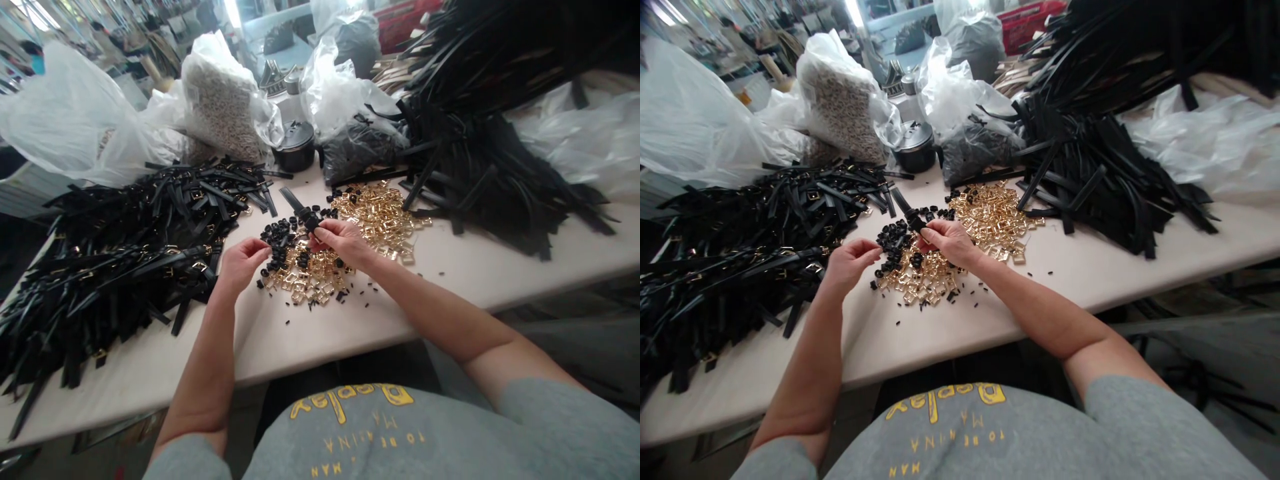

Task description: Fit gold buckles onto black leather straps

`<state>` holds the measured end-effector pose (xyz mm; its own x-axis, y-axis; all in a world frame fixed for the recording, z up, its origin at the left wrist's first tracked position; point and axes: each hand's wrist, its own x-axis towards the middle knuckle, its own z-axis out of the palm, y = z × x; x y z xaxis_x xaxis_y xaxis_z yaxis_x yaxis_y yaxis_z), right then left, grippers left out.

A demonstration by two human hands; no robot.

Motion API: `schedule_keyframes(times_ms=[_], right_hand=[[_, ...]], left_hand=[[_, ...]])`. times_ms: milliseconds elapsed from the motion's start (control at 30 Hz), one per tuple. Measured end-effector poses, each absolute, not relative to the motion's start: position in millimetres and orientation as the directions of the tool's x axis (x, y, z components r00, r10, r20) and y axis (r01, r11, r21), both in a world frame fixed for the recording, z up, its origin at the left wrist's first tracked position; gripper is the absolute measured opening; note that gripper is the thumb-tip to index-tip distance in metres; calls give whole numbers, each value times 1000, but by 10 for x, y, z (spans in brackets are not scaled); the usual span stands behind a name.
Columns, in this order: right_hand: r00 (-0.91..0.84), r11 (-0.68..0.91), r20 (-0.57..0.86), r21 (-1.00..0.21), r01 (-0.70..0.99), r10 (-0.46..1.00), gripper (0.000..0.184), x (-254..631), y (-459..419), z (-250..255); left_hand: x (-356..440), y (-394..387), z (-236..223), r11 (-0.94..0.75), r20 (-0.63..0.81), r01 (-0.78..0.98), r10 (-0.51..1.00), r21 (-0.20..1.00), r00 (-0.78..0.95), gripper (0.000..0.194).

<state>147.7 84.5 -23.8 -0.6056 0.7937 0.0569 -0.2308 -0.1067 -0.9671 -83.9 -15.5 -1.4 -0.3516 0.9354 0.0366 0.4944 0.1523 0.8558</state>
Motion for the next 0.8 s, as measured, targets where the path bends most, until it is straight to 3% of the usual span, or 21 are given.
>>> schedule_keyframes(times_ms=[67,133,333,533,800], right_hand=[[-600,-108,41,-972,-211,799,36,1484,847,-229],[-592,-101,26,-978,-181,805,34,1498,853,-213],[-579,-70,25,-988,-141,815,28,1498,859,-207],[-601,-20,38,-996,-89,798,27,1489,830,-214],[-612,53,39,-999,6,790,24,1496,818,-190]], left_hand=[[-842,-151,-4,176,35,699,960,693,-277,15],[-865,-163,-2,194,-18,786,974,586,-227,11],[-956,-204,-96,210,-149,833,977,511,-154,13],[-881,-157,-162,204,-111,893,979,402,-174,15],[-880,-188,-168,80,-55,938,996,337,-65,29]])
